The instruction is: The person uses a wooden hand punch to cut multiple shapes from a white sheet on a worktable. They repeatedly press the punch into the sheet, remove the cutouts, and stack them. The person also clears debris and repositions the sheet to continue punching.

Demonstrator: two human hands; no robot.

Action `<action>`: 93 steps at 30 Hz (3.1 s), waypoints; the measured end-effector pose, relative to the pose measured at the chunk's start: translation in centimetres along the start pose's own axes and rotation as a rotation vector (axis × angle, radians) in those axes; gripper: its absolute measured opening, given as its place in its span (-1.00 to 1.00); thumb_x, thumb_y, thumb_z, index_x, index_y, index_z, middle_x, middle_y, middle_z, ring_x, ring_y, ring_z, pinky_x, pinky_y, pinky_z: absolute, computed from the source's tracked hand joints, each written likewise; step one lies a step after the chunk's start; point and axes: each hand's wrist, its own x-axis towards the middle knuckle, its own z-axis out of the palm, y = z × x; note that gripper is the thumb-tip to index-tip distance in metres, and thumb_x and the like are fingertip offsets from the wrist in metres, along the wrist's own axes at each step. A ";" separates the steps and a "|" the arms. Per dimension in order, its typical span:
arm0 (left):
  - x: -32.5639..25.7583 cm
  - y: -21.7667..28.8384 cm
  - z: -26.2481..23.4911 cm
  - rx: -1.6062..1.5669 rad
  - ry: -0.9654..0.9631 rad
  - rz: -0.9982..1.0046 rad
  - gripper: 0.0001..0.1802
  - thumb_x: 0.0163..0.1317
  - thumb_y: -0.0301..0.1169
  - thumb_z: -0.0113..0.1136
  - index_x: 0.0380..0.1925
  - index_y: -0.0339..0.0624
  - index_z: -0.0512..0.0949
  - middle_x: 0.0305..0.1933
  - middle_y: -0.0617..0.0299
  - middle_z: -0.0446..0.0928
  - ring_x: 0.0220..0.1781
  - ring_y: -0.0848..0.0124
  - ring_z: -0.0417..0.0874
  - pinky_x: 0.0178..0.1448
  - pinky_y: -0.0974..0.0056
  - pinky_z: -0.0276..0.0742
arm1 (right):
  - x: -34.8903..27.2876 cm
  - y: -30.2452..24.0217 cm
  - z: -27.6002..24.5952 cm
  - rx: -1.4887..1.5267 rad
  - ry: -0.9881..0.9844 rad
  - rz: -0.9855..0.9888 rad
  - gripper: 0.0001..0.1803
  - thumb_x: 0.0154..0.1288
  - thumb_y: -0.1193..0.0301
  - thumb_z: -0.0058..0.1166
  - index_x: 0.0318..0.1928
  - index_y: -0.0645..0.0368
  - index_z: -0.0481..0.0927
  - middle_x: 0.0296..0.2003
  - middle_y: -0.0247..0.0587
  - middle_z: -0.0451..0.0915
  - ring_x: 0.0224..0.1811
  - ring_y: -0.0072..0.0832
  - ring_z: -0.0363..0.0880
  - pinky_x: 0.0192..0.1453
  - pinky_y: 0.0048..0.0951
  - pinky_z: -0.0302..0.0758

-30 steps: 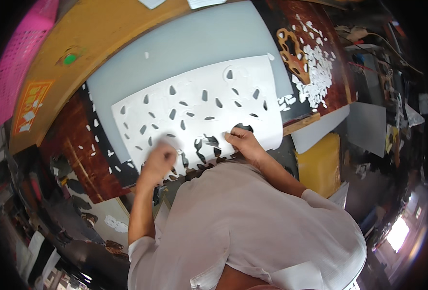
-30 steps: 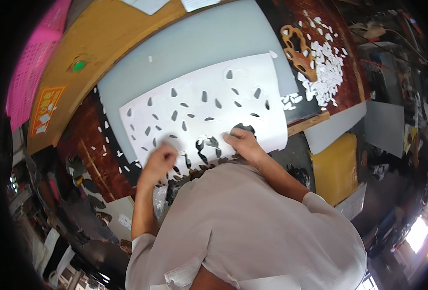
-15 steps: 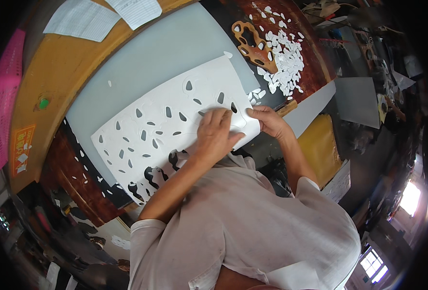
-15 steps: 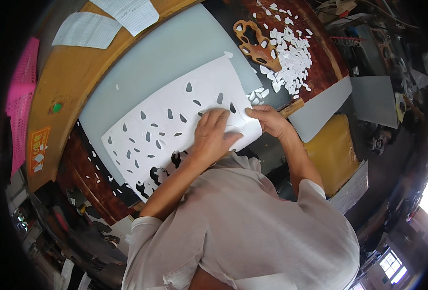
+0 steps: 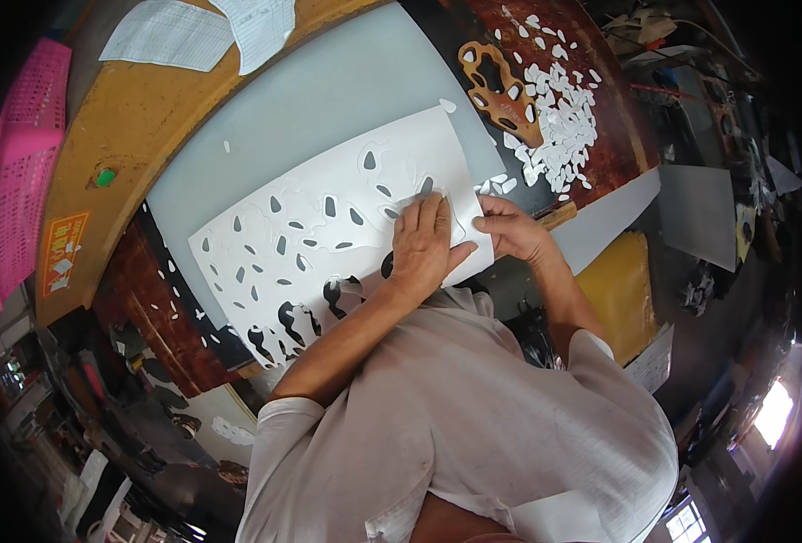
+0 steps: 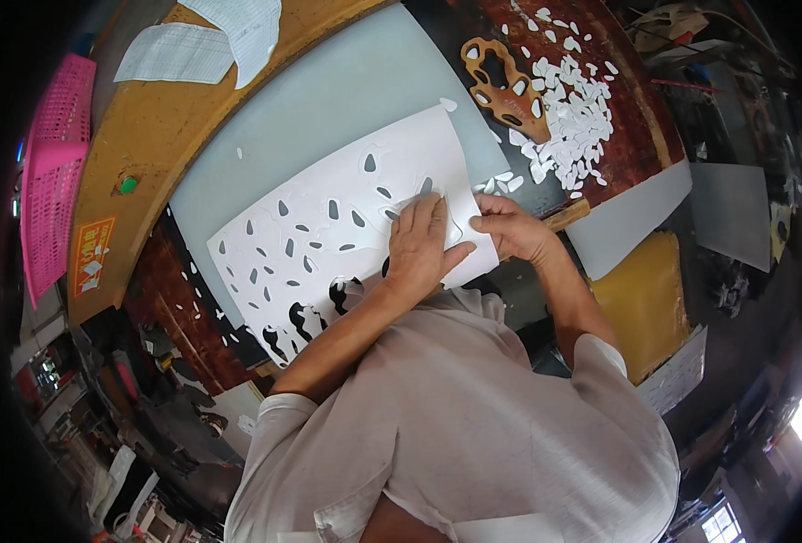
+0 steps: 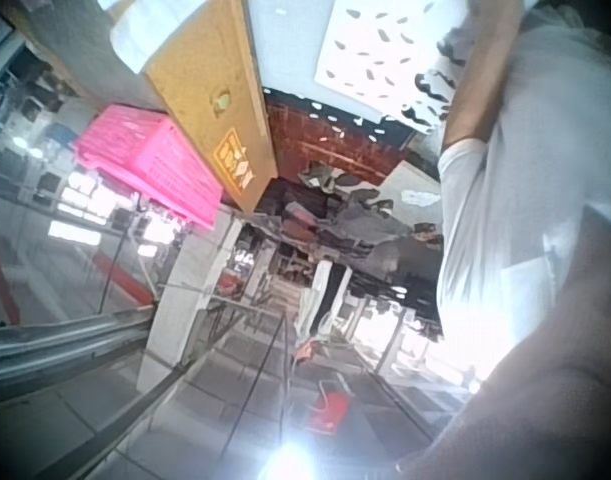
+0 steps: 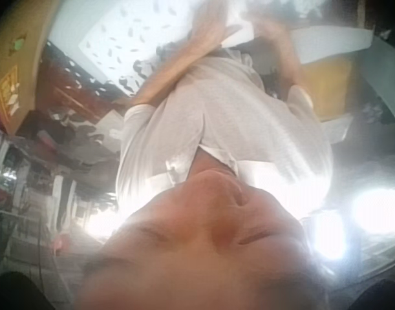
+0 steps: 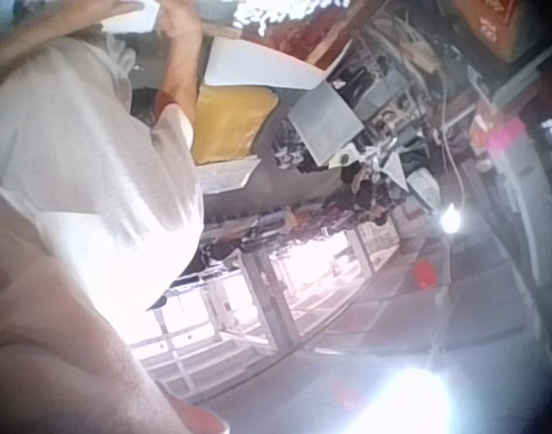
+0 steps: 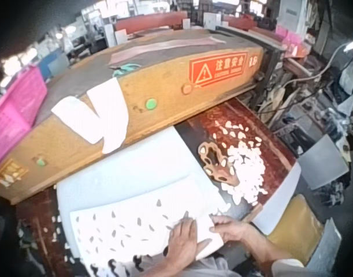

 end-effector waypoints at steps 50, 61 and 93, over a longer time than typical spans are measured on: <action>-22.8 -19.1 -28.7 -1.133 0.744 -0.808 -0.50 0.71 -0.06 -0.03 0.02 -0.31 0.67 -0.17 0.18 0.76 -0.30 0.50 0.72 -0.30 0.36 0.69 | 19.1 10.1 27.5 -0.541 -0.399 0.226 -0.44 0.43 0.67 0.11 0.43 0.29 0.53 0.06 -0.10 0.73 0.10 -0.27 0.80 0.06 -0.24 0.85; -34.2 -23.7 -27.4 -1.113 0.688 -0.885 -0.61 0.68 -0.14 0.07 0.08 -0.21 0.71 -0.11 0.26 0.77 -0.14 0.50 0.77 -0.16 0.29 0.77 | 21.3 16.6 33.1 -0.947 -0.303 0.264 -0.62 0.48 0.44 0.26 0.26 0.19 0.68 -0.11 -0.32 0.76 -0.09 -0.54 0.77 -0.11 -0.44 0.77; -50.4 -25.5 -16.7 0.144 0.848 -1.010 -0.53 0.47 -0.48 0.18 0.35 -0.38 0.52 0.42 -0.24 0.51 0.46 -0.22 0.51 0.50 -0.07 0.47 | 51.5 33.3 53.6 -2.273 -0.741 -0.648 -0.25 0.44 0.06 0.20 0.49 0.22 0.45 0.58 0.09 0.31 0.64 0.09 0.21 0.68 0.01 0.23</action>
